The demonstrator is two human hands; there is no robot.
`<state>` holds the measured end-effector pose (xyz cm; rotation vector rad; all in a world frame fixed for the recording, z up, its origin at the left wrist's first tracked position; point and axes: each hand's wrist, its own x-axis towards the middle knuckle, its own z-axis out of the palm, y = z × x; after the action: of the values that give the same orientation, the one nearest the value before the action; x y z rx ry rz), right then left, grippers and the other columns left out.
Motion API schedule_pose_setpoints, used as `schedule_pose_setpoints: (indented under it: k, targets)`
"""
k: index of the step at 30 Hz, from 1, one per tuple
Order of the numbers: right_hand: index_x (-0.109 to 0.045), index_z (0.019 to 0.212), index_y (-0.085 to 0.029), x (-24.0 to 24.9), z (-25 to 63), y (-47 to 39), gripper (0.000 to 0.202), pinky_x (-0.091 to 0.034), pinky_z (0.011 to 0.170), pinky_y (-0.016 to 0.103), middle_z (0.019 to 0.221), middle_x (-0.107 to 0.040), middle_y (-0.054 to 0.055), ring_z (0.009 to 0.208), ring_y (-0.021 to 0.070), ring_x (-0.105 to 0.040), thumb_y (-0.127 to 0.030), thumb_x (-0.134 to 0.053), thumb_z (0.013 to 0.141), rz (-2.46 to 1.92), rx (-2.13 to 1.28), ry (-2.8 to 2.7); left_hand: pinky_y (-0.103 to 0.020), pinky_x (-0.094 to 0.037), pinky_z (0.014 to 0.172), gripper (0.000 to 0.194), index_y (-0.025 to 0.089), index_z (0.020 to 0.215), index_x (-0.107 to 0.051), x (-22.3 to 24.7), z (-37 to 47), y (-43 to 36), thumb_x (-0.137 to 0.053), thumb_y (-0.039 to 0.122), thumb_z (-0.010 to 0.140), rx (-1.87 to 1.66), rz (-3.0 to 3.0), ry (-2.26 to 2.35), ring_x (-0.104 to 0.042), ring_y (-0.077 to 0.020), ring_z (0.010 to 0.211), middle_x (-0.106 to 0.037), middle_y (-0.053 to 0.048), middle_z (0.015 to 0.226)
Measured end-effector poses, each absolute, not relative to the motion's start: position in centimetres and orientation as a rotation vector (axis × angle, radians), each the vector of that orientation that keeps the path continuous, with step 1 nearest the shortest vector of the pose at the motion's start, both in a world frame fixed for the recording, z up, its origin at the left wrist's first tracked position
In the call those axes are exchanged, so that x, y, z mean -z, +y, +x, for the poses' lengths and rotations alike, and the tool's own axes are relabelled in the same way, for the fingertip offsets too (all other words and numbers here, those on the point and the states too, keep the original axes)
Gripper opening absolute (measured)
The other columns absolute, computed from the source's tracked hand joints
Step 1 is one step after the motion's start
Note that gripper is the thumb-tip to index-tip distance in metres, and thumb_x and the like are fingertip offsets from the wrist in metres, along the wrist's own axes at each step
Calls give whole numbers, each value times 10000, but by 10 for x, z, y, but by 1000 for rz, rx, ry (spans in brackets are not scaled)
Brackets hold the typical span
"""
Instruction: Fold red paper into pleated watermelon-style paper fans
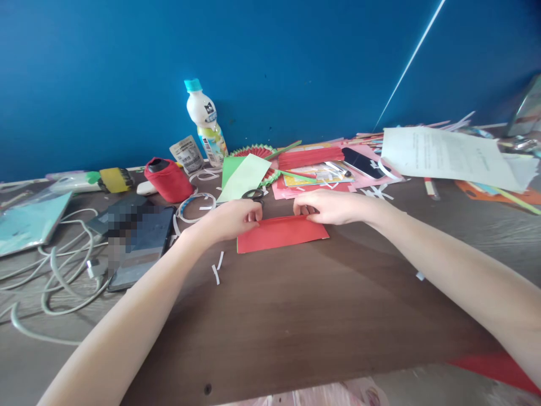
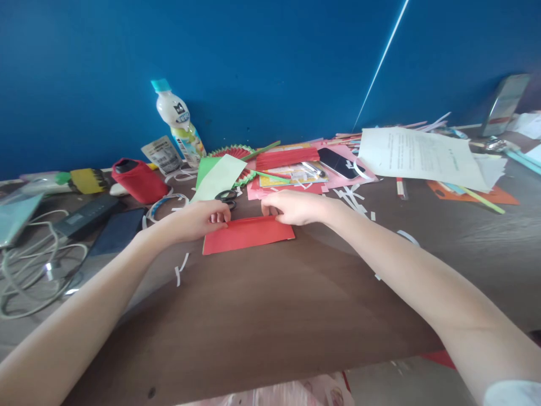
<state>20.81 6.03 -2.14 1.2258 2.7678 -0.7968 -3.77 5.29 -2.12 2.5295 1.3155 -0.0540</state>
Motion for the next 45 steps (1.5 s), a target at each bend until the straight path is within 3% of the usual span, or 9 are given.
schedule_pose_setpoints:
  k: [12, 21, 36, 41, 45]
  targets:
    - [-492, 825, -206, 23, 202, 50, 288, -225, 507, 241, 836, -524, 34, 649, 137, -443, 1, -401, 646, 1162, 426, 2808, -212, -424, 679, 238, 188, 889, -586, 9, -43, 52, -444, 163, 700, 139, 2467, 1312, -571, -139, 798, -629, -13, 878]
    - [-484, 807, -195, 23, 200, 50, 287, -206, 516, 243, 804, -504, 30, 659, 131, -441, 22, -394, 643, 1125, 373, 2825, -226, -400, 644, 230, 191, 833, -544, 15, -42, 51, -413, 105, 665, 171, 2572, 1254, -551, -147, 801, -593, -16, 875]
    - [-429, 688, -170, 31, 197, 47, 259, -150, 512, 259, 707, -396, 12, 603, 114, -302, 73, -374, 621, 1018, 71, 2937, -268, -294, 550, 289, 205, 834, -494, 28, -29, 35, -377, -5, 674, 238, 3038, 1302, -528, -166, 732, -514, -26, 765]
    - [-446, 765, -178, 30, 194, 44, 326, -192, 523, 240, 770, -451, 23, 673, 128, -364, 90, -374, 594, 1042, 121, 2904, -274, -268, 534, 343, 209, 903, -494, 29, -28, 32, -381, -29, 683, 179, 3122, 1229, -494, -157, 676, -502, -27, 760]
    - [-470, 955, -225, 30, 193, 43, 485, -248, 546, 226, 870, -509, 22, 757, 142, -452, 86, -382, 594, 1036, 270, 2907, -280, -272, 547, 338, 235, 927, -518, 28, -29, 31, -376, 2, 726, 164, 3133, 1193, -484, -166, 673, -494, -28, 759]
